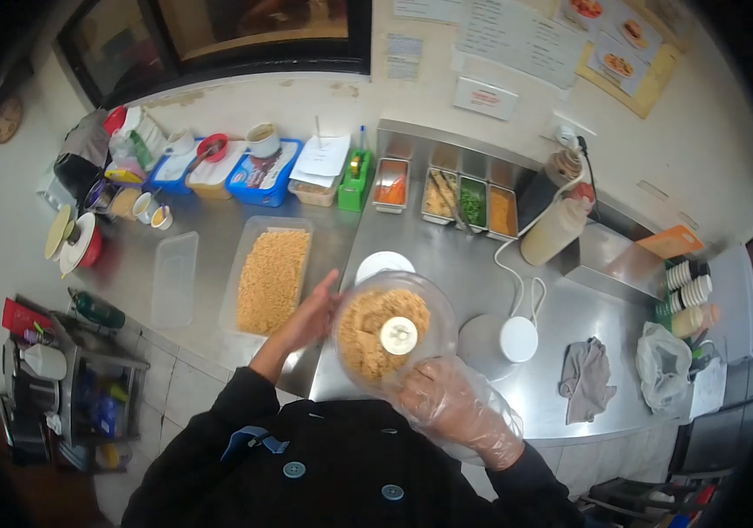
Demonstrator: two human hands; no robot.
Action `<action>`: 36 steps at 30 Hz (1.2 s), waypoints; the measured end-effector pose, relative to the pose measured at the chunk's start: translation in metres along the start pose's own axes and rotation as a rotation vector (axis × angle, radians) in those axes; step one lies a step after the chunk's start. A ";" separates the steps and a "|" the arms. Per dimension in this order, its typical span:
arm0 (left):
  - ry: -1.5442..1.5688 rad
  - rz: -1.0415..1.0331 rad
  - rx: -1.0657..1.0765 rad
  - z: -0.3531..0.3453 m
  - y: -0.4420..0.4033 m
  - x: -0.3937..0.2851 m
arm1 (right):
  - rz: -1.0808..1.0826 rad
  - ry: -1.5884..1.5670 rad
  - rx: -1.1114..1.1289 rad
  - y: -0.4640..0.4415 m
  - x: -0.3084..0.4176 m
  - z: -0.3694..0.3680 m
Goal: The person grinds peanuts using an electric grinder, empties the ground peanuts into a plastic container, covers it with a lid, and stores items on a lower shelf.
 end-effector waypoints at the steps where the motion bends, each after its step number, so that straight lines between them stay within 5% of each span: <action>1: 0.569 0.103 0.096 -0.013 0.025 -0.002 | 0.067 -0.053 -0.006 -0.014 0.011 0.006; 2: 1.140 0.196 0.193 -0.024 0.045 -0.018 | 0.135 -0.105 -0.012 -0.027 0.020 0.008; 6: 1.203 -0.163 0.157 0.026 0.063 -0.077 | 0.250 -0.359 0.033 -0.083 0.037 -0.043; 8: 1.077 -0.137 -0.224 0.077 0.065 -0.073 | 0.330 -0.382 -0.040 -0.113 0.046 -0.060; 9: 1.072 -0.149 -0.241 0.094 0.067 -0.079 | 0.348 -0.391 -0.037 -0.127 0.043 -0.073; 13: 0.670 -0.268 -0.385 0.167 0.066 -0.098 | -0.372 -0.858 0.185 -0.194 -0.003 -0.121; 15: 0.552 -0.207 -0.432 0.184 0.064 -0.098 | -0.315 -1.112 0.244 -0.214 0.007 -0.155; 18: 0.434 -0.181 -0.490 0.203 0.058 -0.092 | -0.409 -0.935 0.517 -0.234 0.003 -0.208; 28: 0.264 -0.037 -0.530 0.211 0.051 -0.077 | -0.296 -0.891 0.386 -0.228 -0.028 -0.253; 36: 0.035 -0.036 -0.520 0.217 0.034 -0.083 | -0.516 -0.778 0.597 -0.207 -0.046 -0.235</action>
Point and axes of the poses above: each hand's wrist, its own y-axis away from the middle knuckle, its own z-axis out of the back of the hand, x = y × z, the point moved 8 cm from there along -y, towards the middle knuckle, and after that the axes turned 12 degrees about -z, right-handed, at the moved point
